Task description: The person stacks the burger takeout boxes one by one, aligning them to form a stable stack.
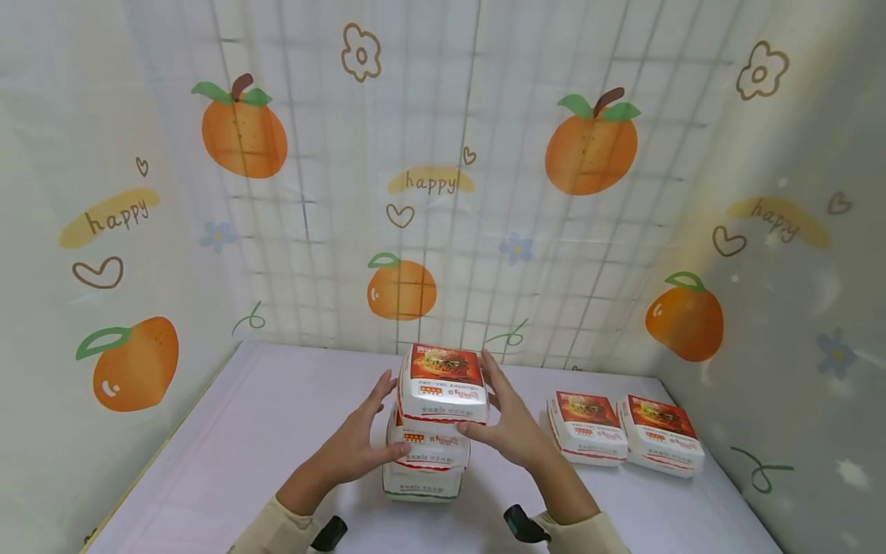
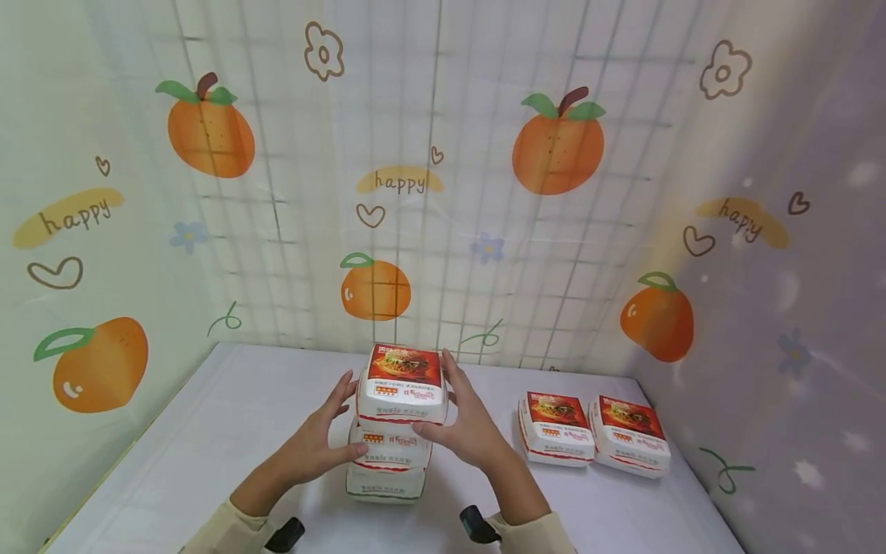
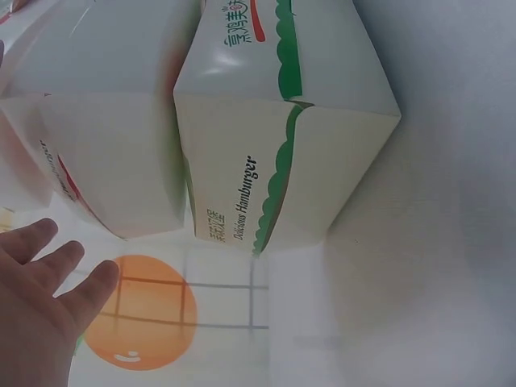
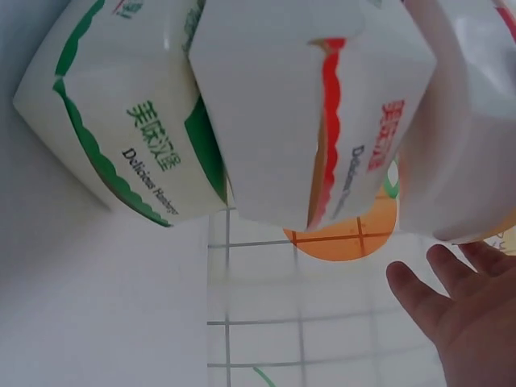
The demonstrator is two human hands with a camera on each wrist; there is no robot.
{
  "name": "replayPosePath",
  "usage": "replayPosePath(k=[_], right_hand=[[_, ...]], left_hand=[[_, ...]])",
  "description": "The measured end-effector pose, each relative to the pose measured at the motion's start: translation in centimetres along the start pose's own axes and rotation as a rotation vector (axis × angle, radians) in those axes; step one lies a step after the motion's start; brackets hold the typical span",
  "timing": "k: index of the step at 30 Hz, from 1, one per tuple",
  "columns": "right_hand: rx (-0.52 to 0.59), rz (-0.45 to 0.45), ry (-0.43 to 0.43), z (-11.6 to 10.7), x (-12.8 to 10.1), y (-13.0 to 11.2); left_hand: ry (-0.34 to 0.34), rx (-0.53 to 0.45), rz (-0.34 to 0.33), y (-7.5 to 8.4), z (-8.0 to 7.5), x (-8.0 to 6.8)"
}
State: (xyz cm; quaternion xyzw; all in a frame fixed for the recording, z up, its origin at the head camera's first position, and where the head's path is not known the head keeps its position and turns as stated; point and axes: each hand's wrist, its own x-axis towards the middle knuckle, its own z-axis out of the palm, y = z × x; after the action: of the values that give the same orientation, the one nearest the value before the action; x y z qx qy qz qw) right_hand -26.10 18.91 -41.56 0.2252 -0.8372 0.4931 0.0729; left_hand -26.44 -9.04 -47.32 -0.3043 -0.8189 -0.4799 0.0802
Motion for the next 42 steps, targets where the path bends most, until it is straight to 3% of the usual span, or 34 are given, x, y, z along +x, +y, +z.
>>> replayPosePath(k=[7, 19, 33, 42], right_hand=[[-0.015, 0.009, 0.006, 0.4, -0.2, -0.1], [-0.036, 0.026, 0.001, 0.8, -0.5, -0.5], [-0.060, -0.013, -0.021, 1.2, -0.7, -0.4], [-0.068, -0.058, -0.035, 1.1, -0.7, 0.0]], left_hand=[[0.005, -0.019, 0.014, 0.0, 0.1, 0.0], [-0.002, -0.004, -0.029, 0.5, 0.1, 0.2], [-0.003, 0.018, -0.059, 0.6, 0.0, -0.1], [0.006, 0.009, -0.026, 0.4, 0.0, 0.0]])
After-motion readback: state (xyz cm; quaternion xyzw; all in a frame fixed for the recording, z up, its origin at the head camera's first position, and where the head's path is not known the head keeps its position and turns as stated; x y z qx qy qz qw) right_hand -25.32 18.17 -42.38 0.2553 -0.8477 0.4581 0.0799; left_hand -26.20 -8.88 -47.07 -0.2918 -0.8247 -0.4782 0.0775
